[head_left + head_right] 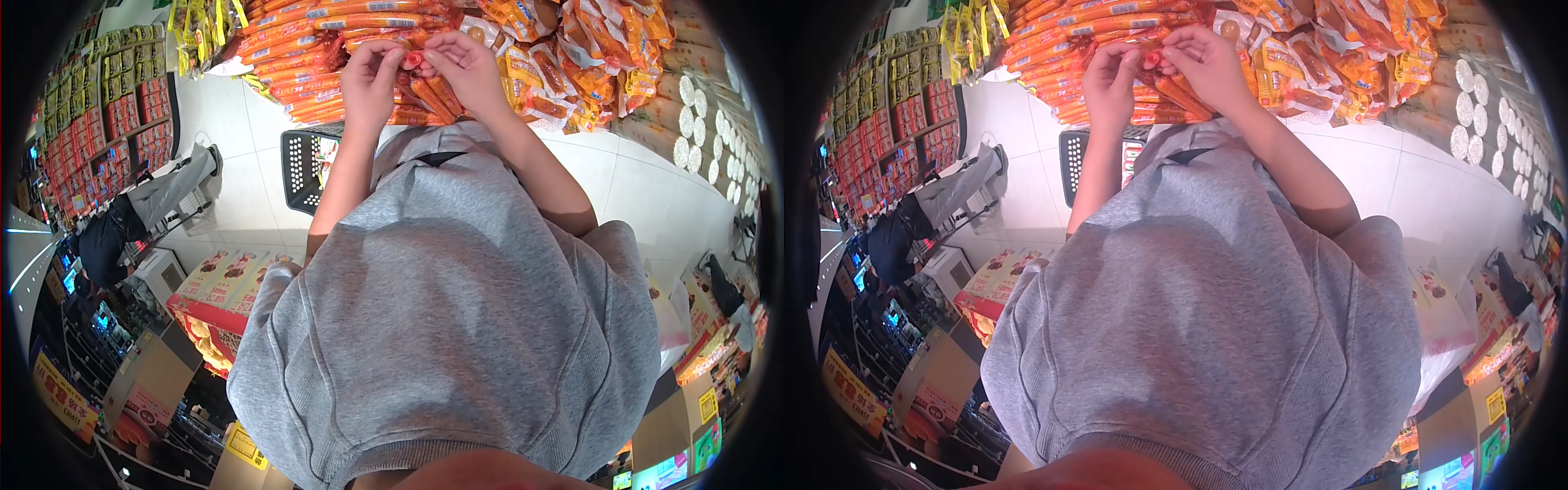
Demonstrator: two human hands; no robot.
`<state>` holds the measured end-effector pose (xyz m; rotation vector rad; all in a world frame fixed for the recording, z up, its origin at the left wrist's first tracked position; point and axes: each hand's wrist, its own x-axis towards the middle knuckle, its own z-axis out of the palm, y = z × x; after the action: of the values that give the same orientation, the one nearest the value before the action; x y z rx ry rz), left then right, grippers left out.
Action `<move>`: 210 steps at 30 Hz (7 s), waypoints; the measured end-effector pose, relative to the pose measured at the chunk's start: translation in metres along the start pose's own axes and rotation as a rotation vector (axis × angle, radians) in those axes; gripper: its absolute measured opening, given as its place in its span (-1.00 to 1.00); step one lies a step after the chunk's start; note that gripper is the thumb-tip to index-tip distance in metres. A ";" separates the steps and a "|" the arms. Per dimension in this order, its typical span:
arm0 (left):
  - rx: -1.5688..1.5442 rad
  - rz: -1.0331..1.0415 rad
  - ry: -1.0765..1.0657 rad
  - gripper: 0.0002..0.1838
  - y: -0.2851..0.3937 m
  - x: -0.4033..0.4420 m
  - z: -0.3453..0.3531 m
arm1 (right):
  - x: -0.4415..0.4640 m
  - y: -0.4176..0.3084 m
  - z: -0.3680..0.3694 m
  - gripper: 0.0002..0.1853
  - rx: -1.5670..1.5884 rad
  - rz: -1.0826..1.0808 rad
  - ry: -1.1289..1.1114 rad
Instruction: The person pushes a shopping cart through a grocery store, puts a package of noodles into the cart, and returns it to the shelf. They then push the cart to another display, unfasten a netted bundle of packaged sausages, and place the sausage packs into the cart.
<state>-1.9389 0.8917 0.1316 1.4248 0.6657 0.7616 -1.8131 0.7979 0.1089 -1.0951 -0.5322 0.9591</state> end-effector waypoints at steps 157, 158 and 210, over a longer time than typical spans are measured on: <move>-0.061 0.163 -0.362 -0.72 0.009 0.005 -0.023 | 0.004 -0.026 0.008 -0.86 -0.208 0.192 -0.098; -0.068 0.122 -0.356 -0.73 0.011 0.004 -0.022 | 0.004 -0.027 0.006 -0.86 -0.227 0.195 -0.093; -0.156 -0.129 0.089 -0.76 0.002 -0.007 -0.021 | -0.020 -0.012 0.047 -0.84 -0.600 -0.098 0.018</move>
<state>-1.9597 0.8992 0.1322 1.1999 0.7429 0.7621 -1.8549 0.8030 0.1405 -1.5916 -0.8842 0.7150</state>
